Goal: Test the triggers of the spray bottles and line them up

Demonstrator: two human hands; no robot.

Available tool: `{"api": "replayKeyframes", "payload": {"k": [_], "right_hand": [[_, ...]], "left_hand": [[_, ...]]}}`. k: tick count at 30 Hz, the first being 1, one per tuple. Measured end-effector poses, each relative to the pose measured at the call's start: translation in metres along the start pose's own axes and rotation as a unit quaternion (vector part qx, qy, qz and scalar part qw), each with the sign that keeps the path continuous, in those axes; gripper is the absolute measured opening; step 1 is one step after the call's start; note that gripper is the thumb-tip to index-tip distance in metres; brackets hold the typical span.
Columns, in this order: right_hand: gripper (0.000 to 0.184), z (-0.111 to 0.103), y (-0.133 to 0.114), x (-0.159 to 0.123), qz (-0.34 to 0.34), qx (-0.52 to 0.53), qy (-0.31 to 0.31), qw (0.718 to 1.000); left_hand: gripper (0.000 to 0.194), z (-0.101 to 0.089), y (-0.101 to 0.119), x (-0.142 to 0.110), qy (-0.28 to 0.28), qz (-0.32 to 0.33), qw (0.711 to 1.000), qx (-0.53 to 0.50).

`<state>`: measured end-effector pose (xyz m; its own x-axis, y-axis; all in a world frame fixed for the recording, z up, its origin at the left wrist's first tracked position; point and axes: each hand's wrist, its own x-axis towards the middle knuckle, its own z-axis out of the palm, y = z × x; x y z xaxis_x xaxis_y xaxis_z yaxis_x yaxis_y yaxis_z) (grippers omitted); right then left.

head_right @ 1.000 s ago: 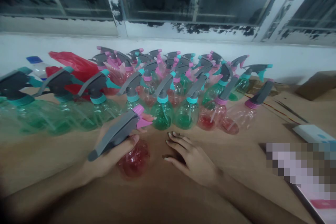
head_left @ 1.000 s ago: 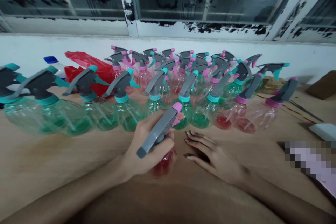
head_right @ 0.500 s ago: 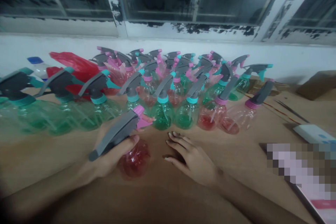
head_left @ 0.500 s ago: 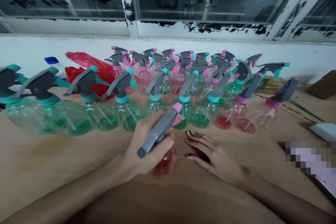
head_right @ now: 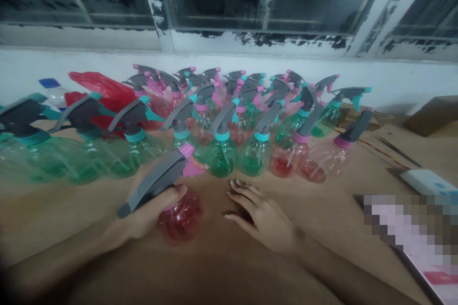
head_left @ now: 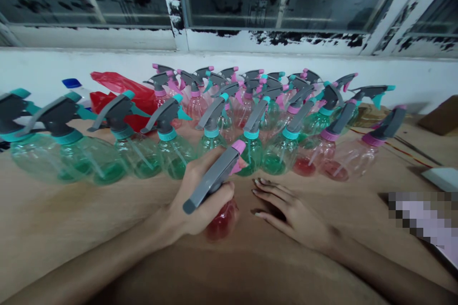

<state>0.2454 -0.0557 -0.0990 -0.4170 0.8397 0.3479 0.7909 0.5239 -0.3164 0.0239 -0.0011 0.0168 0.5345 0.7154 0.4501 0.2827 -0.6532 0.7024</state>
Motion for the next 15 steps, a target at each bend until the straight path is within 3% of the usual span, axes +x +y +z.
{"api": "replayKeyframes", "payload": {"k": [15], "right_hand": [[0.044,-0.0008,-0.0003,0.0004,0.000,-0.001,0.003,1.000]], "left_hand": [[0.018,0.0045,-0.0037,-0.0001,0.013,0.004,1.000,0.000]]}}
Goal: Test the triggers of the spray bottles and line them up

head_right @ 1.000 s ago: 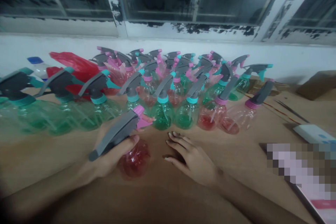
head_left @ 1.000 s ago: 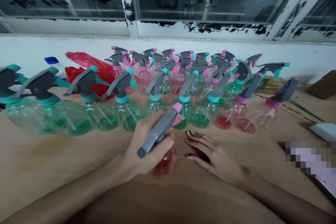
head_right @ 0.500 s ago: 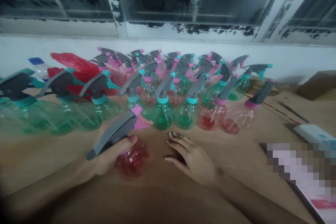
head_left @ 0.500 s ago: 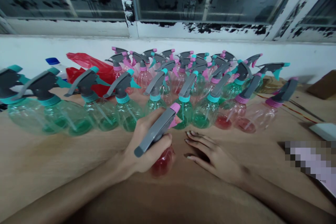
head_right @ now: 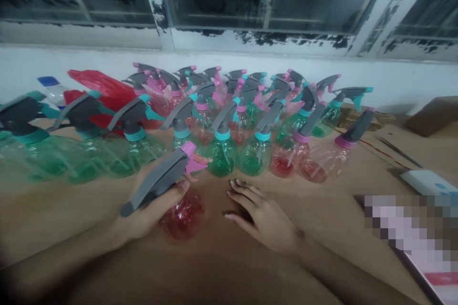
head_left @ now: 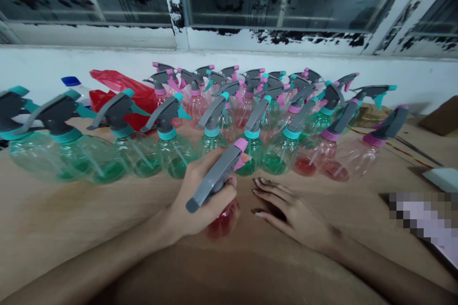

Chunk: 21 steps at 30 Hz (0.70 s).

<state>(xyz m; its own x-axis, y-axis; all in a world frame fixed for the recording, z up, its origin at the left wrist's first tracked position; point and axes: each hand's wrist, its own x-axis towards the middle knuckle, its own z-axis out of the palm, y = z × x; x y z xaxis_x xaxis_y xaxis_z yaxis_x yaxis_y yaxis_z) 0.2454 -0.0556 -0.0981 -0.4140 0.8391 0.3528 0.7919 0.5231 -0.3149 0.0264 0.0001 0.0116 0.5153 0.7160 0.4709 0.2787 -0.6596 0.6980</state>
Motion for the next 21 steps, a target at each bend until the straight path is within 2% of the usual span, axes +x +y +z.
{"api": "replayKeyframes", "payload": {"k": [9,21], "right_hand": [[0.042,-0.0001,-0.0011,0.0002,0.000,0.002,0.010,1.000],[0.043,-0.0003,-0.0014,0.0004,0.003,-0.003,-0.003,1.000]], "left_hand": [[0.024,0.0005,0.0017,-0.0005,0.003,-0.017,1.000,0.016],[0.018,0.0003,-0.0004,-0.0004,0.001,-0.002,1.000,0.010]]}}
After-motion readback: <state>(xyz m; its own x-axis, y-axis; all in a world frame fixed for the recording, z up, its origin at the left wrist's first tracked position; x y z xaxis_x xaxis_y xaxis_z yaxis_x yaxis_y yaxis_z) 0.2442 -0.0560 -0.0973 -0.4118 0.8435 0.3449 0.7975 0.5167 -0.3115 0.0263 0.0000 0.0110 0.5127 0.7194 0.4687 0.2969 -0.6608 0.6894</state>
